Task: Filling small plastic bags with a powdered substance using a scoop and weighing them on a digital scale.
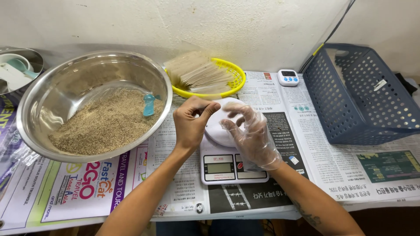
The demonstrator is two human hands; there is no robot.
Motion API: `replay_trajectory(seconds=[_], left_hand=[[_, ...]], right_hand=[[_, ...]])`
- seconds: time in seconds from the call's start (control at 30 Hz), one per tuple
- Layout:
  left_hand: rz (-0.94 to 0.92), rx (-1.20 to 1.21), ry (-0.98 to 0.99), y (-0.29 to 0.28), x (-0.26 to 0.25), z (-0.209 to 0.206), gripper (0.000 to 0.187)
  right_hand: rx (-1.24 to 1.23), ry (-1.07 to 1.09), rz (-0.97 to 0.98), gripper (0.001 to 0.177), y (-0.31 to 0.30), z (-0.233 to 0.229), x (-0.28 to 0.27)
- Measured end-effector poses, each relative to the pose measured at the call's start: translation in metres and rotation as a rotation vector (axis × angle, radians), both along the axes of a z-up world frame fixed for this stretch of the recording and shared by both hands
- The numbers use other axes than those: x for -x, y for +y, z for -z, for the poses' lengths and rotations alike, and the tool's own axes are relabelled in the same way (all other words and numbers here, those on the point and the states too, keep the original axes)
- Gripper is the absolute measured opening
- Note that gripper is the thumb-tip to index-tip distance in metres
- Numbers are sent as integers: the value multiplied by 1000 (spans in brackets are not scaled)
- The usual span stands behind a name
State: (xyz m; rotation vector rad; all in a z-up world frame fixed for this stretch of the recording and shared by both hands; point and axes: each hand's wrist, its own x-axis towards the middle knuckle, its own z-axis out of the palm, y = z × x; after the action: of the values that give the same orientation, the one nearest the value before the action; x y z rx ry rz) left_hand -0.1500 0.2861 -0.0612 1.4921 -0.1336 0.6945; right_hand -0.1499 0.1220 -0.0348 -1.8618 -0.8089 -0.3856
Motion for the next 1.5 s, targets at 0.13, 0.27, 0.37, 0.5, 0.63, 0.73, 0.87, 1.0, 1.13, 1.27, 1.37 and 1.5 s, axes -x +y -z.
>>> replay_trajectory(seconds=[0.13, 0.27, 0.37, 0.5, 0.63, 0.73, 0.87, 1.0, 1.13, 1.27, 1.37, 1.5], left_hand=[[-173, -274, -199, 6, -5, 3, 20], [-197, -419, -294, 8, -4, 1, 36], [-203, -546, -328, 9, -4, 5, 42], [-203, -576, -334, 10, -4, 3, 42], [-187, -605, -307, 9, -4, 7, 41], [-184, -619, -294, 6, -5, 10, 42], [-146, -637, -297, 0, -4, 9, 43], [-119, -645, -261, -6, -3, 9, 40], [-64, -723, -175, -4, -3, 10, 29], [-85, -971, -138, -1, -6, 15, 44], [-109, -1022, -149, -2, -6, 19, 20], [-121, -978, -196, -6, -13, 25, 11]], right_hand=[[86, -358, 129, 39, -6, 4, -6], [133, -624, 249, 34, -16, -2, -10], [131, -718, 269, 30, -20, 8, -16], [146, -683, 236, 23, -17, 7, -5], [195, -641, 313, 24, -11, 2, 1], [191, -610, 322, 21, -13, 0, -1], [201, -632, 309, 21, -14, -5, -1], [274, -640, 319, 23, -21, 1, -10], [150, -501, 168, 7, -25, -6, -19], [59, -371, 84, 11, -29, -5, -28], [55, -403, 52, 8, -26, -14, -25], [193, -482, 30, 6, -28, -25, -23]])
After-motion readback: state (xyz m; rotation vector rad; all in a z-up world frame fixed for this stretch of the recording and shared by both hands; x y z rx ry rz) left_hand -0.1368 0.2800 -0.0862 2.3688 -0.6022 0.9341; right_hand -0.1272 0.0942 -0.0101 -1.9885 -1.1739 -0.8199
